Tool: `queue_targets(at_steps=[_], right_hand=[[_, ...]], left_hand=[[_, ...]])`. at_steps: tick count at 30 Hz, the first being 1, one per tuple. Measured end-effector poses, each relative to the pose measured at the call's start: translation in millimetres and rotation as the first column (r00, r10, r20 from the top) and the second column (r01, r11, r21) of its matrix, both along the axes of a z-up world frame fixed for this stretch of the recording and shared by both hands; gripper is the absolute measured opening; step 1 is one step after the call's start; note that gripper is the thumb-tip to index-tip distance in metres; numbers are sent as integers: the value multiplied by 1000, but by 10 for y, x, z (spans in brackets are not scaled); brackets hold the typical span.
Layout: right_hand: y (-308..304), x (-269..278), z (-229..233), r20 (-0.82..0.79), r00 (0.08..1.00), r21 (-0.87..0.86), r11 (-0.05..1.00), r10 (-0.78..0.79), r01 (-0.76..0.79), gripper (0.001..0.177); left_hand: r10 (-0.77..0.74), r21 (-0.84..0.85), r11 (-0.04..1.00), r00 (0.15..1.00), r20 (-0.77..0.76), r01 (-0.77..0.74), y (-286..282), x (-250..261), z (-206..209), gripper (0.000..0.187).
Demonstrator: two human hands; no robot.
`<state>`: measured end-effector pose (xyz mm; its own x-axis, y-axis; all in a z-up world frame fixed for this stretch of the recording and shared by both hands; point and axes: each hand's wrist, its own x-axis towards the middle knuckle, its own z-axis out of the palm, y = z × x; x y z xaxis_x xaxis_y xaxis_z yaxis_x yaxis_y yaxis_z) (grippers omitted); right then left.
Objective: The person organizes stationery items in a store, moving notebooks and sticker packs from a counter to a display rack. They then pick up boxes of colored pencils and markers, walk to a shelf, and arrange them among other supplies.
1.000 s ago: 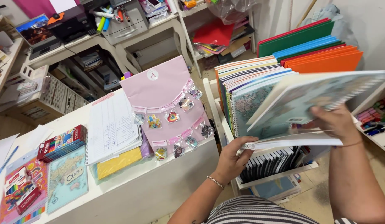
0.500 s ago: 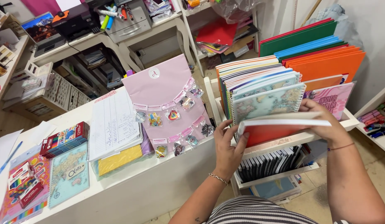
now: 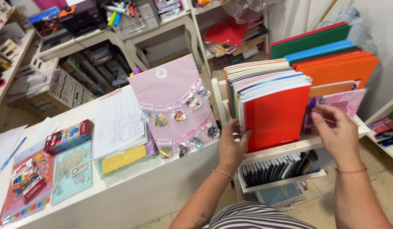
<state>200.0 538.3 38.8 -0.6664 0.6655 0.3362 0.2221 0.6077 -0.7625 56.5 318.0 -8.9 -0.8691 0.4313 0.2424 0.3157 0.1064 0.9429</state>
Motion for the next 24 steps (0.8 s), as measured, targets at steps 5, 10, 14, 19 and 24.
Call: queue_targets(at_steps=[5, 10, 14, 19, 24], right_hand=[[-334, -6, -332, -392, 904, 201, 975, 168, -94, 14], [-1000, -252, -362, -472, 794, 140, 922, 383, -361, 14], [-1627, -677, -442, -414, 727, 67, 815, 548, -576, 9], [-2621, -1328, -566, -336, 592, 73, 647, 732, -759, 12], [-3891, -1875, -545, -88, 354, -53, 351, 931, -935, 18]], left_hand=[[-4, -70, 998, 997, 74, 9, -141, -102, 11, 68], [66, -51, 997, 998, -2, -66, -605, -244, -101, 64], [197, 39, 980, 976, -91, -194, -1310, -471, -94, 34], [345, 77, 938, 926, -154, -337, -2484, -784, -141, 19], [583, 23, 779, 710, -395, -627, -3906, -1213, -514, 19]])
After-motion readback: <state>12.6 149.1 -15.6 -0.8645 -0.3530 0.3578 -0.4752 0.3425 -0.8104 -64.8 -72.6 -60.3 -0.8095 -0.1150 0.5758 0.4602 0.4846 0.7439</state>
